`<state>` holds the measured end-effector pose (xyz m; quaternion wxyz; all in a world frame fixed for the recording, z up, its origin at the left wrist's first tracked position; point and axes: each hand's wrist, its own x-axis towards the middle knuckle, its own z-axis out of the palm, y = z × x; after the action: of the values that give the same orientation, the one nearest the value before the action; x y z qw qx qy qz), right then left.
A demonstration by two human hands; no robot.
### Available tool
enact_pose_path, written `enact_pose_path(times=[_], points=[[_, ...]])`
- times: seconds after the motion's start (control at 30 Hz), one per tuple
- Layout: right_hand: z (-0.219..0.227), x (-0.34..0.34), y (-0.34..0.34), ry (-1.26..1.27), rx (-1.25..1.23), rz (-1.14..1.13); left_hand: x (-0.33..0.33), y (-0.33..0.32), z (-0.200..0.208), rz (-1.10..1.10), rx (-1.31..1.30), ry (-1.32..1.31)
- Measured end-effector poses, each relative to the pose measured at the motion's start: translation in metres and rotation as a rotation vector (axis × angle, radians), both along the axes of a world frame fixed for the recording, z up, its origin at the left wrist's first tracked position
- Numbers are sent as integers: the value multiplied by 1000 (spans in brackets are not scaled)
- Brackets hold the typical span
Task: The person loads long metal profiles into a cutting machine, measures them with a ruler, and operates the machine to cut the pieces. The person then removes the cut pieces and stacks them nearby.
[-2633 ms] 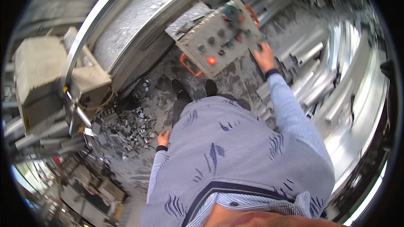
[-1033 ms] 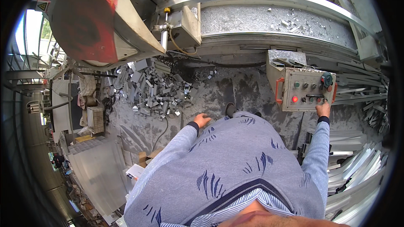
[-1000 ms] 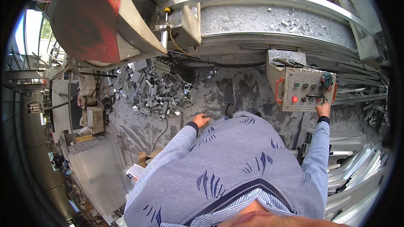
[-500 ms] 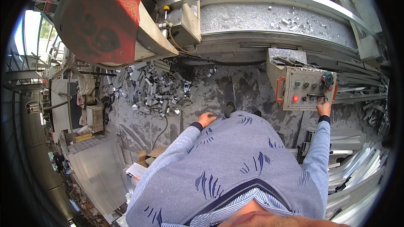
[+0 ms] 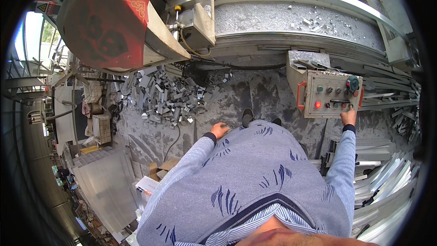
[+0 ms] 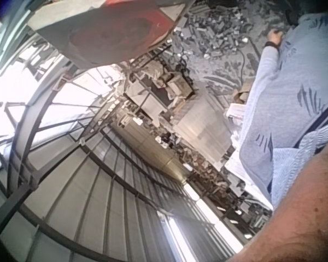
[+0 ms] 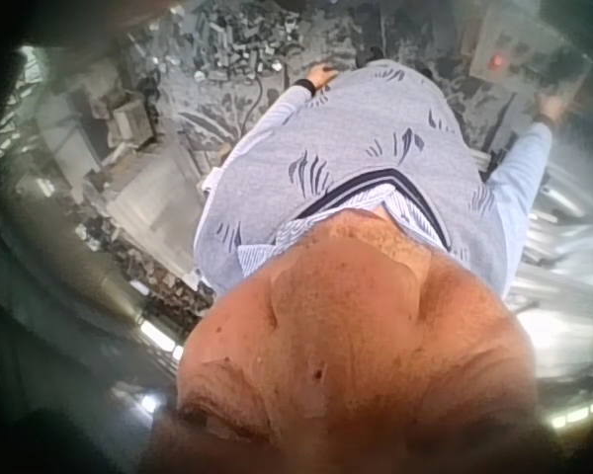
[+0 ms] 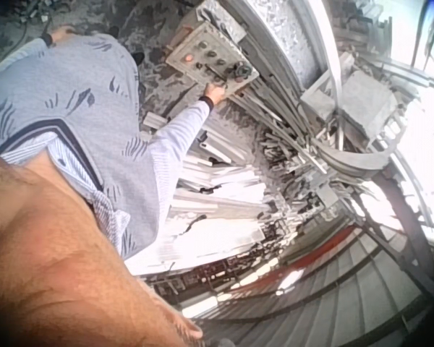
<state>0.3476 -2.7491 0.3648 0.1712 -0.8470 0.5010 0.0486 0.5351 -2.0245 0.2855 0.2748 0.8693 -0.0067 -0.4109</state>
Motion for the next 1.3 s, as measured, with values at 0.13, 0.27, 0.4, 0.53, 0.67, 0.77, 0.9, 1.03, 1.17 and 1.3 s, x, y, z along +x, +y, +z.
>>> enact_pose_path(times=[0.13, 0.27, 0.4, 0.53, 0.67, 0.77, 0.9, 1.03, 1.17, 1.3], points=[[3, 0, 2, -13, 10, 2, -2, -8, -2, -9, 8, 24], [4, 0, 2, 0, 42, -10, -3, -11, -4, -22, -24, 54], [5, 0, 4, -13, 40, -6, -4, -10, -6, -18, -35, 46], [7, 0, 6, 0, 45, -12, -5, -5, -10, -72, 18, 23], [7, 0, 8, 0, 38, -14, -9, -1, -16, -69, 1, -12], [6, -1, 8, 1, 12, -15, -9, 0, -15, -55, -13, -7], [6, -1, 9, -8, 15, 2, -8, -4, -10, -28, -24, 4], [7, -1, 9, -8, 24, 3, -5, -6, -8, -20, -20, 29], [7, -2, 10, -33, 36, -15, -2, -5, -11, -47, -29, 0], [6, -1, 9, -35, 40, -9, 1, -5, -10, -72, -17, 22]])
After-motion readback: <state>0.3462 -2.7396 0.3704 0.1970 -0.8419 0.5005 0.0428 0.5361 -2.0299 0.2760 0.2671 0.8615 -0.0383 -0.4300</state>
